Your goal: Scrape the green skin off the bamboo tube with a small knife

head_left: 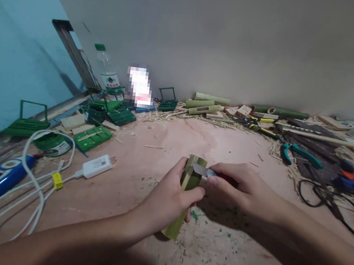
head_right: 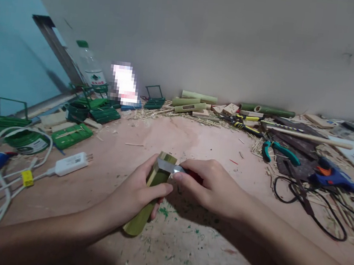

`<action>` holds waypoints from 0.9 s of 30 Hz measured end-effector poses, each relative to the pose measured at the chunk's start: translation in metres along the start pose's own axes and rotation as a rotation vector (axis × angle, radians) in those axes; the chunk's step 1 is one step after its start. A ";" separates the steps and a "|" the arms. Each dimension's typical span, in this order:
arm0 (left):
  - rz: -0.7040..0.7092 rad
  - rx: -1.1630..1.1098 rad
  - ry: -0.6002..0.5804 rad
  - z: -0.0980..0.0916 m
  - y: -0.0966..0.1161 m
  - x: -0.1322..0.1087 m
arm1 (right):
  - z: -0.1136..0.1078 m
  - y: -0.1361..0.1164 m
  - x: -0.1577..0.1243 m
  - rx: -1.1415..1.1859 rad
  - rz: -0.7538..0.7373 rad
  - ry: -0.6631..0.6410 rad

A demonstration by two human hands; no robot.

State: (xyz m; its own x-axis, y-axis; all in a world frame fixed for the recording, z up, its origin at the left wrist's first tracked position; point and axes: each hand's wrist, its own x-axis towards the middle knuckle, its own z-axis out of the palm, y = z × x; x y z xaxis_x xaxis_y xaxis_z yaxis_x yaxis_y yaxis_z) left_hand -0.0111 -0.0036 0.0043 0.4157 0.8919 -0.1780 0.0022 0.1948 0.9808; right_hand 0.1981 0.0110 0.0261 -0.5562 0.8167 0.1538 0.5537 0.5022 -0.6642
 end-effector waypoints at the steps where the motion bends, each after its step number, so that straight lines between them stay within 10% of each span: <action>1: 0.008 0.019 0.005 -0.001 -0.001 0.000 | 0.000 0.000 0.000 -0.002 -0.005 -0.002; 27: 0.073 0.109 0.078 0.002 0.000 -0.002 | -0.002 0.002 0.001 -0.106 -0.142 0.118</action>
State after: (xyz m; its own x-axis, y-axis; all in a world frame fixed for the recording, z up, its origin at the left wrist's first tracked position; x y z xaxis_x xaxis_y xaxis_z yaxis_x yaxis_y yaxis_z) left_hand -0.0105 -0.0066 0.0047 0.3462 0.9320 -0.1076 0.0754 0.0867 0.9934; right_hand 0.2001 0.0135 0.0265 -0.5602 0.7601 0.3293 0.5403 0.6366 -0.5502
